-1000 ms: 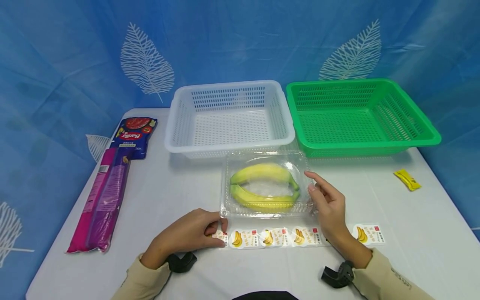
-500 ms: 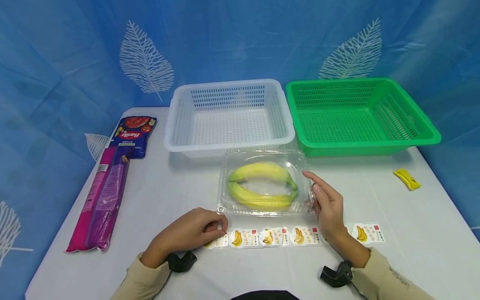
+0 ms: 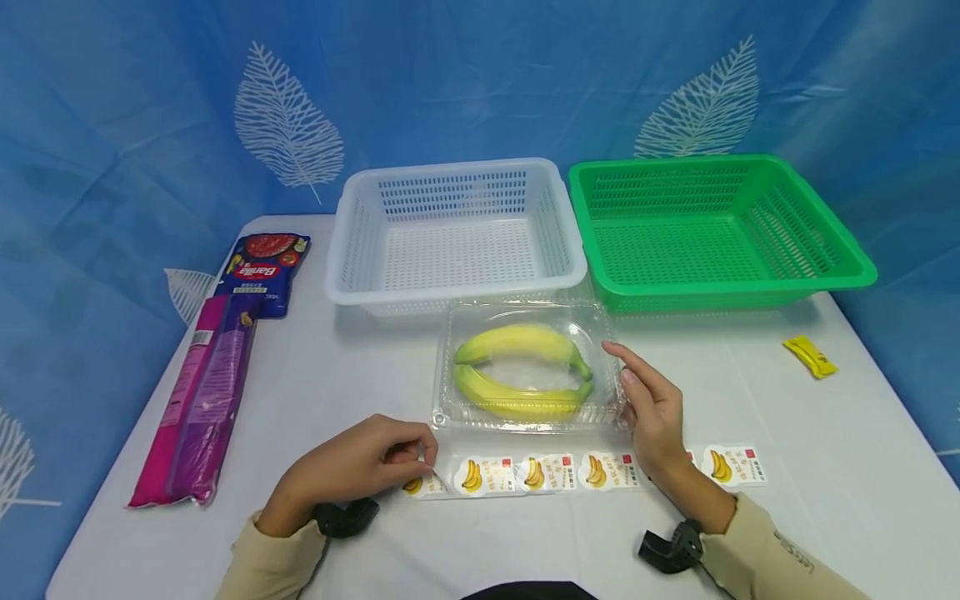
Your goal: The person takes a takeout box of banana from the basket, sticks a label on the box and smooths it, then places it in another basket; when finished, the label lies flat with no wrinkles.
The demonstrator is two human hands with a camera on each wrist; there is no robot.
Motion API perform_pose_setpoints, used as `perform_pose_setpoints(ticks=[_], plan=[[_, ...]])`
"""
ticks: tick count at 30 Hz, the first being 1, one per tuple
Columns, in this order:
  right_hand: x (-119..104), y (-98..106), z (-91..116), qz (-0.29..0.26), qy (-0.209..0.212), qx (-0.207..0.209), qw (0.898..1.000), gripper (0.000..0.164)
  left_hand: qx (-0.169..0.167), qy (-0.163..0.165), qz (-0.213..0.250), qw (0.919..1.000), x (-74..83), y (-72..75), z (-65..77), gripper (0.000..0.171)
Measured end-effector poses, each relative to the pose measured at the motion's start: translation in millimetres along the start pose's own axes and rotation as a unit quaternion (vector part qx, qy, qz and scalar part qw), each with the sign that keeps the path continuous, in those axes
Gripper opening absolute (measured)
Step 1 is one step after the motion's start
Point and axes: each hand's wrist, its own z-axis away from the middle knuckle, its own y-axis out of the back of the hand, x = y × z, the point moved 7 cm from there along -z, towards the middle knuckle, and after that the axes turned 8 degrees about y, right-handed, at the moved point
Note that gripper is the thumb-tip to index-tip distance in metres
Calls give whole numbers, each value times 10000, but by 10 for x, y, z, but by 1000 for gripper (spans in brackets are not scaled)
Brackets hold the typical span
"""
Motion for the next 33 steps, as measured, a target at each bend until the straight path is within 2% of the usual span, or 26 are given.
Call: perform_pose_setpoints(ticks=[7, 14, 20, 27, 30, 33], plan=[[-2, -5, -10, -59, 29, -30, 10000, 35, -329, -289, 524, 9977, 83, 1, 86, 9], [8, -7, -3, -136, 12, -30, 9999, 35, -103, -839, 964, 9918, 182, 130, 185, 14], [11, -9, 1, -115, 49, -47, 9999, 35, 53, -1097, 1217, 9865, 194, 220, 254, 19], [18, -12, 1, -92, 61, -78, 9999, 35, 302, -1622, 1436, 9758, 222, 327, 324, 25], [27, -12, 7, -125, 29, -95, 9999, 35, 363, -1532, 1453, 9768, 195, 340, 307, 24], [30, -3, 16, -108, -34, -75, 9999, 35, 503, -1109, 1293, 9841, 145, 353, 249, 18]])
